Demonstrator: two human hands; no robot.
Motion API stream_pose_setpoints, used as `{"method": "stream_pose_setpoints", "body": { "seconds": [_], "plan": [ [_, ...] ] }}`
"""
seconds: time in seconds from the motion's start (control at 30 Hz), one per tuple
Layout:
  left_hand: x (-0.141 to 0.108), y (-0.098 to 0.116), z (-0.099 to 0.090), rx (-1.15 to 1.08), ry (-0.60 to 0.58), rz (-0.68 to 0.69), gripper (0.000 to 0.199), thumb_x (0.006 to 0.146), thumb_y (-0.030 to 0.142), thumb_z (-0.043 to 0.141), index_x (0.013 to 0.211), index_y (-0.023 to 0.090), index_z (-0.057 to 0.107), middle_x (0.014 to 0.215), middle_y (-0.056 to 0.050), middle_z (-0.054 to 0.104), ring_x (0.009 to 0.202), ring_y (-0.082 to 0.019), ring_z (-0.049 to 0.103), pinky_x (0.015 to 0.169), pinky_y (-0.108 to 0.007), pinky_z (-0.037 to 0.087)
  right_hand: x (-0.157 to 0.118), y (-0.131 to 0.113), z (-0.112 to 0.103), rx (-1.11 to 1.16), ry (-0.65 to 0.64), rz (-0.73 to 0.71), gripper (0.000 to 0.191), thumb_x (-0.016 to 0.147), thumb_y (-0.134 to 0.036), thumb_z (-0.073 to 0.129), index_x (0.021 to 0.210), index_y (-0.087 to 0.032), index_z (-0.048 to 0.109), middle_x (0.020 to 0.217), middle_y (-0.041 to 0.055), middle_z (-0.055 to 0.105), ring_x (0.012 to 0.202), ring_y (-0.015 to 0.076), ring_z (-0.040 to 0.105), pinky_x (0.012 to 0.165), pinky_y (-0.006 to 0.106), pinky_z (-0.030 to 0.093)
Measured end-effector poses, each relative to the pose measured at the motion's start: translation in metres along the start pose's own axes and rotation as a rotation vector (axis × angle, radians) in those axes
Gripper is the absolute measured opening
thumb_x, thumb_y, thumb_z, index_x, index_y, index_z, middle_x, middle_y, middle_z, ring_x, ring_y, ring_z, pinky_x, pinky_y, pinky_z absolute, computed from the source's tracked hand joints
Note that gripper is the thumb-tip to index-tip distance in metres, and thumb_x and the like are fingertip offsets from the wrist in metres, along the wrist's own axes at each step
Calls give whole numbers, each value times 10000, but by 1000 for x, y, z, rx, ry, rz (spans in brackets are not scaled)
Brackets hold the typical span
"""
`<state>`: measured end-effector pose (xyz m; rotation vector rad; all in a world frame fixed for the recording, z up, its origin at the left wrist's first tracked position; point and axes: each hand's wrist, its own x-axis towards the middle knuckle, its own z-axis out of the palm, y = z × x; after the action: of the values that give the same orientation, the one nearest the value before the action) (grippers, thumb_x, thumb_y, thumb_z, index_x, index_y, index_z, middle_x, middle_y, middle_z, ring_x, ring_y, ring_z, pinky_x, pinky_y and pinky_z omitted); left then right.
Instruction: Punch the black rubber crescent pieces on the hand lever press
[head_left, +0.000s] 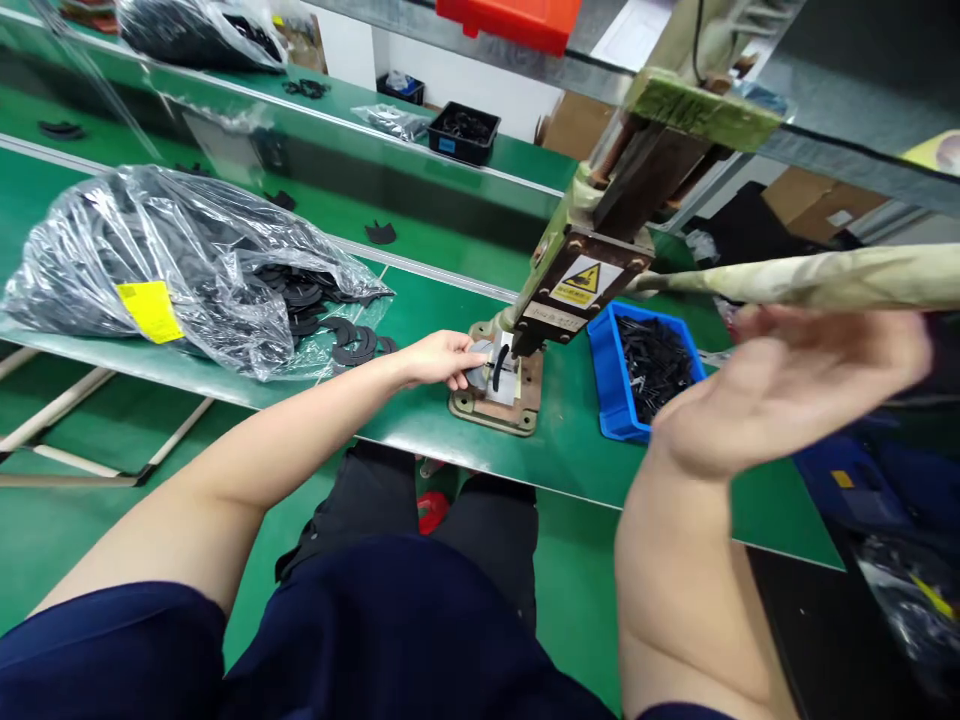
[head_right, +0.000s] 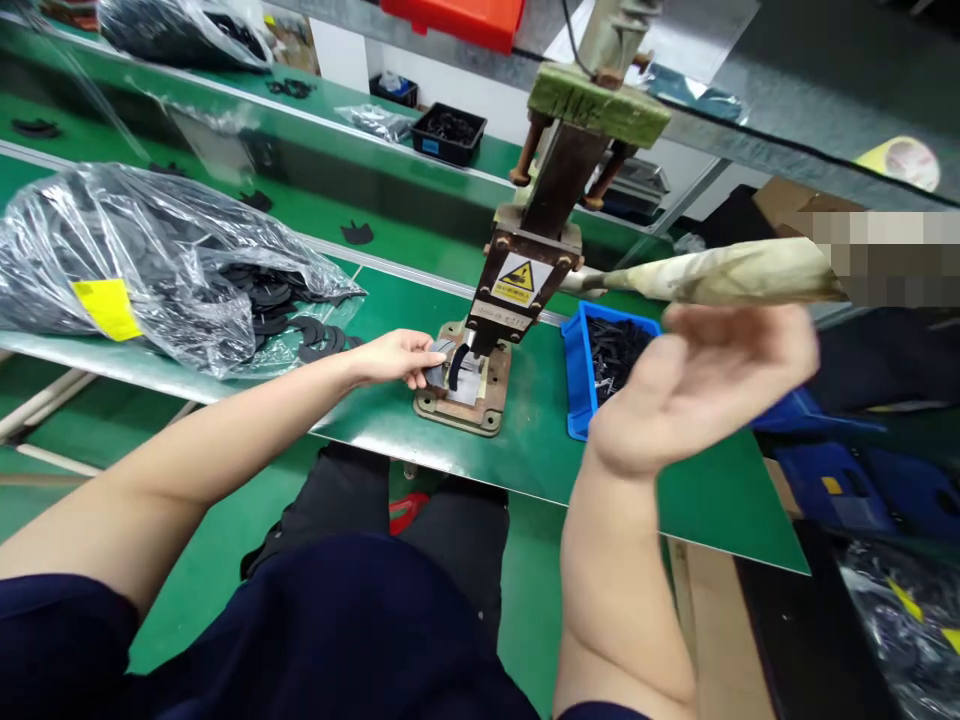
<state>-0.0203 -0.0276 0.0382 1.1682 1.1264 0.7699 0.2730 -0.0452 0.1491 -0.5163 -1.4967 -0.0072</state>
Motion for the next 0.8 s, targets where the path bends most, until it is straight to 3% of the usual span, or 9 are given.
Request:
{"method": "stream_pose_setpoints", "body": {
  "seconds": [0.03, 0.1, 0.17, 0.27, 0.47, 0.7, 0.8],
  "plan": [
    [-10, 2, -1, -4, -9, 22, 425, 873, 486, 866, 810, 158, 603, 594, -42, 707, 478, -127, 667, 468, -196, 515, -24, 3, 3, -5, 59, 105, 398, 984, -257, 636, 1376, -240, 572, 1282, 59, 610, 1148, 150, 685, 978, 319, 561],
    [-31, 6, 0, -16, -30, 57, 431, 885, 508, 848, 820, 166, 593, 587, -30, 697, 474, -130, 665, 469, -203, 521, -76, 2, 15, 34, -129, 348, 332, 911, -254, 747, 1225, -204, 652, 1073, 46, 701, 1000, 136, 720, 921, 307, 604],
    [-48, 10, 5, -22, -49, 81, 435, 889, 524, 836, 826, 172, 588, 582, -14, 683, 485, -134, 671, 472, -205, 525, -123, -6, 32, 146, -332, 595, 393, 890, -309, 780, 1250, -220, 649, 1099, 69, 749, 1000, 160, 749, 891, 329, 644],
    [-65, 14, 15, -17, -77, 96, 451, 882, 539, 833, 803, 176, 577, 579, -2, 664, 497, -133, 671, 474, -205, 523, -162, -23, 56, 210, -424, 720, 350, 891, -398, 778, 1176, -220, 678, 1082, 80, 774, 941, 174, 761, 818, 330, 656],
    [-80, 14, 30, -11, -107, 90, 429, 898, 549, 809, 844, 177, 603, 613, -8, 681, 498, -135, 671, 487, -220, 539, -170, -37, 70, 182, -344, 738, 241, 919, -444, 733, 934, -218, 651, 862, 16, 723, 772, 139, 689, 718, 300, 594],
    [-76, 21, 31, -87, -210, -42, 446, 849, 546, 854, 820, 172, 615, 563, 15, 632, 442, -107, 618, 440, -189, 463, -178, -44, 62, 115, -385, 703, 187, 966, -423, 657, 1003, -244, 618, 888, 15, 727, 759, 142, 691, 707, 311, 586],
    [-71, 20, 26, -19, -181, -23, 452, 864, 563, 834, 815, 182, 595, 546, 21, 610, 450, -111, 604, 453, -198, 465, -170, -41, 53, 62, -455, 660, 199, 961, -394, 668, 1097, -251, 645, 964, 34, 753, 814, 159, 716, 758, 331, 604]
  ]
}}
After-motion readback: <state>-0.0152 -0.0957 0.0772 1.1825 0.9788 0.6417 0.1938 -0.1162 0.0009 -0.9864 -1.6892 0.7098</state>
